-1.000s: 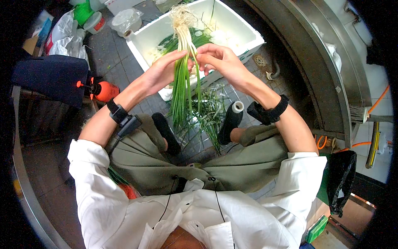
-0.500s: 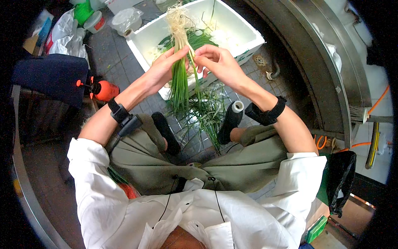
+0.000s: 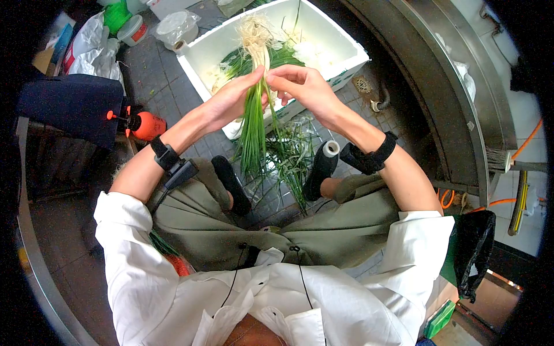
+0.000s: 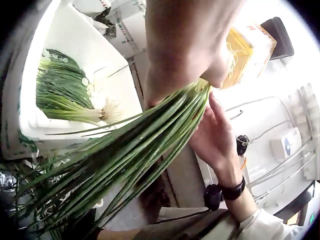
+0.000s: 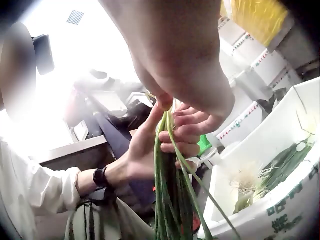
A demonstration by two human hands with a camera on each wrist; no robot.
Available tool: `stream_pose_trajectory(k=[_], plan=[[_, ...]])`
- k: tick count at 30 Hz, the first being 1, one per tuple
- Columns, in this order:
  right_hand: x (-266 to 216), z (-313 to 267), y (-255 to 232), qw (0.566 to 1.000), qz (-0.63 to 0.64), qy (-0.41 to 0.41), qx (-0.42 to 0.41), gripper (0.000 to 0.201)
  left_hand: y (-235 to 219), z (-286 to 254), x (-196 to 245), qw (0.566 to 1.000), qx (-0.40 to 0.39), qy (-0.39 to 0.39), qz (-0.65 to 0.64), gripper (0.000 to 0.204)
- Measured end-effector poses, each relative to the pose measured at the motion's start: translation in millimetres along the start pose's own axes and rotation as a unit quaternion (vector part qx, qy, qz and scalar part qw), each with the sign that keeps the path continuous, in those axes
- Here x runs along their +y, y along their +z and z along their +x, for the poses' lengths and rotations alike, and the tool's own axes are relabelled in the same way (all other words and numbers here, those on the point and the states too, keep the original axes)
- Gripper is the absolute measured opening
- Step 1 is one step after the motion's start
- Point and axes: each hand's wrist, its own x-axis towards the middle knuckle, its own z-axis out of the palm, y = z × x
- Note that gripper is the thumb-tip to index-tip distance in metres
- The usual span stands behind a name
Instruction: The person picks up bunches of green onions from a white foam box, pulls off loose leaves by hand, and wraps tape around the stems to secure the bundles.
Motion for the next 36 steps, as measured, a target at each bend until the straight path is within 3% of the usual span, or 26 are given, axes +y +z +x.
stream_pose_trajectory(k=[2,11,17,19,22,27,29,32,34,36], plan=[[2.8,1.1,-2.1,0.999,-0.04,0.005,-0.003,0.024,-0.6,-0.8,-1.2,1.0,-0.014,-0.014,0.003,0.052],[2.6,1.6,-8.9,0.985,0.168,0.027,-0.024,0.025,-4.0,1.9,-2.4,0.999,0.015,-0.02,0.029,0.053],[6.7,4.8,-11.0,0.997,0.078,0.021,0.002,0.028,-3.1,-0.7,-2.0,0.999,0.0,-0.024,0.038,0.052],[1.7,3.9,-11.6,0.996,-0.088,-0.008,0.016,0.025,-1.0,-0.2,-2.1,0.998,0.01,-0.021,0.049,0.052],[-2.7,3.6,-14.6,0.99,-0.14,-0.009,0.016,0.023,-0.6,-2.1,0.3,0.996,0.029,-0.026,0.082,0.052],[-2.1,5.1,-19.4,0.998,-0.037,-0.043,0.039,0.022,-3.6,0.6,-2.6,0.994,0.031,-0.032,0.103,0.055],[-4.0,4.7,-18.1,0.998,-0.008,-0.053,0.043,0.022,-7.8,4.0,-7.4,0.998,0.03,-0.03,0.055,0.047],[-2.4,5.9,-21.1,0.997,0.035,-0.055,0.031,0.019,-7.8,4.4,-8.2,0.996,0.021,-0.025,0.088,0.038],[0.7,6.8,-24.2,0.985,-0.137,-0.083,0.066,0.018,-3.5,2.3,-7.8,0.998,0.007,-0.022,0.051,0.033],[2.8,8.2,-23.4,0.972,-0.168,-0.12,0.114,0.018,-0.9,1.4,-7.3,1.0,-0.008,-0.019,0.014,0.029]])
